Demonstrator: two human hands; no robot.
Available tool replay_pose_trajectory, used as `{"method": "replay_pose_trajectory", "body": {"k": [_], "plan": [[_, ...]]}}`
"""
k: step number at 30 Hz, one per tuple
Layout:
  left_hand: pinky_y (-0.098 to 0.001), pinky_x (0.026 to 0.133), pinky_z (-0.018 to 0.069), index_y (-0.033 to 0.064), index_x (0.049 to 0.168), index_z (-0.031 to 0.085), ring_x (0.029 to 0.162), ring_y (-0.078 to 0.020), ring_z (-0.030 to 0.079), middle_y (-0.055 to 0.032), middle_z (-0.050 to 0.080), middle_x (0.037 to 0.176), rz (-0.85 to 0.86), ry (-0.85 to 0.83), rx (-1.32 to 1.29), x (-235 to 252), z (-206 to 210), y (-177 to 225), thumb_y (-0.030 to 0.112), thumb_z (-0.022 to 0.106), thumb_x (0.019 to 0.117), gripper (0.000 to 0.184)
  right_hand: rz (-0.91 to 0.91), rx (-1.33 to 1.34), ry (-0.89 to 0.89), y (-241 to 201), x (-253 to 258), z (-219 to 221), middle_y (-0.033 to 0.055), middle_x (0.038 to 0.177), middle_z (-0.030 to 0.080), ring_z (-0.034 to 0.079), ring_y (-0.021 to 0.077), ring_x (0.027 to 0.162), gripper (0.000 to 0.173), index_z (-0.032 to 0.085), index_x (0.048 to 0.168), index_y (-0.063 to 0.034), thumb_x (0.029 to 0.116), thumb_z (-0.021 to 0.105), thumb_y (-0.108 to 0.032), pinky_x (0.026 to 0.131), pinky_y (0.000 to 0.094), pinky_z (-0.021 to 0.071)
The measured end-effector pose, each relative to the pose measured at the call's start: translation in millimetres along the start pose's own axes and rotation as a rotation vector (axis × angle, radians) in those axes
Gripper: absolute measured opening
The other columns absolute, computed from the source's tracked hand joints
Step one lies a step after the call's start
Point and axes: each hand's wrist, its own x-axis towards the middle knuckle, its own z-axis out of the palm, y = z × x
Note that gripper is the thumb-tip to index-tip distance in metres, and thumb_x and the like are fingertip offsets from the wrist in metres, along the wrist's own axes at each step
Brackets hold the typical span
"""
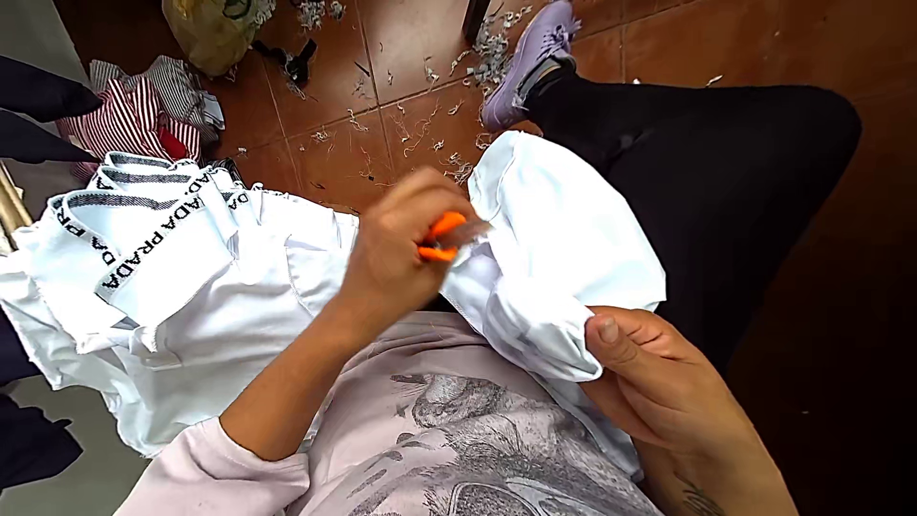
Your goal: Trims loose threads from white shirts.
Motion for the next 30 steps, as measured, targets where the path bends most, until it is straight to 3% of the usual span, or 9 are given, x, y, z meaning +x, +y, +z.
{"method": "replay_pose_trajectory", "body": {"k": [3,6,8,11,13,17,20,24,30], "plan": [[-0.0270,0.077,0.0514,-0.0035,0.106,0.072,0.091,-0.0182,0.063,-0.0184,0.065,0.107,-0.003,0.115,0.313,4.6,-14.1,-10.1,0.006,0.066,0.0949,0.016,0.004,0.027,0.006,0.2,-0.4,0.1,-0.0086,0.092,0.074,0.069,-0.0022,0.087,0.030,0.078,0.102,-0.0207,0.1036,0.056,-0.041,0.078,0.0170,0.0577],[-0.0175,0.076,0.0486,-0.0080,0.120,0.067,0.090,-0.0068,0.058,-0.0148,0.064,0.112,0.015,-0.052,-0.012,-0.5,-18.8,7.8,0.022,0.066,0.0967,0.038,0.018,0.040,0.011,-0.3,0.1,1.3,-0.0083,0.093,0.075,0.069,-0.0016,0.087,0.031,0.078,0.102,-0.0206,0.1039,0.055,-0.041,0.079,0.0174,0.0578],[-0.0160,0.073,0.0479,-0.0074,0.116,0.071,0.087,-0.0049,0.056,-0.0134,0.063,0.110,0.056,-0.217,-0.198,-6.2,-10.6,23.1,0.029,0.076,0.0910,0.044,0.019,0.034,0.005,-0.5,1.3,2.2,-0.0083,0.092,0.074,0.069,-0.0018,0.086,0.031,0.078,0.102,-0.0204,0.1040,0.055,-0.041,0.077,0.0168,0.0576],[-0.0197,0.070,0.0517,-0.0021,0.090,0.076,0.084,-0.0098,0.062,-0.0118,0.066,0.093,0.156,-0.300,-0.235,-10.5,4.3,32.4,0.007,0.074,0.0884,0.010,0.013,-0.008,0.015,2.1,1.7,4.4,-0.0092,0.087,0.072,0.067,-0.0028,0.081,0.031,0.077,0.097,-0.0198,0.1036,0.056,-0.041,0.073,0.0148,0.0555],[-0.0236,0.068,0.0507,-0.0011,0.083,0.074,0.083,-0.0130,0.065,-0.0122,0.068,0.089,0.201,-0.260,-0.149,-8.7,6.5,29.8,0.002,0.070,0.0886,0.008,0.012,-0.014,0.017,3.0,1.0,4.5,-0.0090,0.087,0.072,0.067,-0.0028,0.082,0.031,0.078,0.097,-0.0200,0.1037,0.056,-0.040,0.073,0.0149,0.0556],[-0.0256,0.071,0.0527,-0.0027,0.092,0.070,0.086,-0.0152,0.063,-0.0137,0.065,0.096,0.120,-0.165,0.058,-8.7,-2.6,15.7,0.007,0.068,0.0924,0.010,0.002,0.024,0.037,0.4,-0.2,5.0,-0.0089,0.089,0.074,0.069,-0.0025,0.084,0.029,0.078,0.100,-0.0208,0.1036,0.056,-0.040,0.076,0.0159,0.0573],[-0.0325,0.080,0.0520,-0.0018,0.113,0.060,0.092,-0.0147,0.061,-0.0092,0.062,0.100,0.064,-0.278,0.132,-12.8,-20.9,17.3,0.040,0.054,0.1035,0.043,0.009,0.072,0.031,0.2,-0.1,4.2,-0.0076,0.090,0.074,0.069,-0.0011,0.086,0.029,0.078,0.101,-0.0196,0.1038,0.056,-0.039,0.078,0.0174,0.0579],[-0.0334,0.065,0.0459,0.0022,0.101,0.072,0.074,-0.0179,0.062,-0.0062,0.067,0.079,0.267,-0.339,0.253,-22.2,-30.1,33.6,0.045,0.050,0.1060,0.048,-0.002,0.081,0.000,-2.0,0.8,4.5,-0.0072,0.094,0.075,0.070,-0.0008,0.088,0.030,0.078,0.105,-0.0185,0.1047,0.055,-0.038,0.079,0.0174,0.0579],[-0.0333,0.062,0.0422,0.0036,0.102,0.073,0.071,-0.0204,0.061,-0.0080,0.067,0.079,0.354,-0.314,0.349,-21.1,-26.5,34.7,0.044,0.055,0.1043,0.044,-0.020,0.079,-0.015,-2.7,0.5,5.6,-0.0074,0.093,0.075,0.069,-0.0016,0.086,0.031,0.078,0.105,-0.0173,0.1052,0.054,-0.037,0.078,0.0163,0.0570]]}}
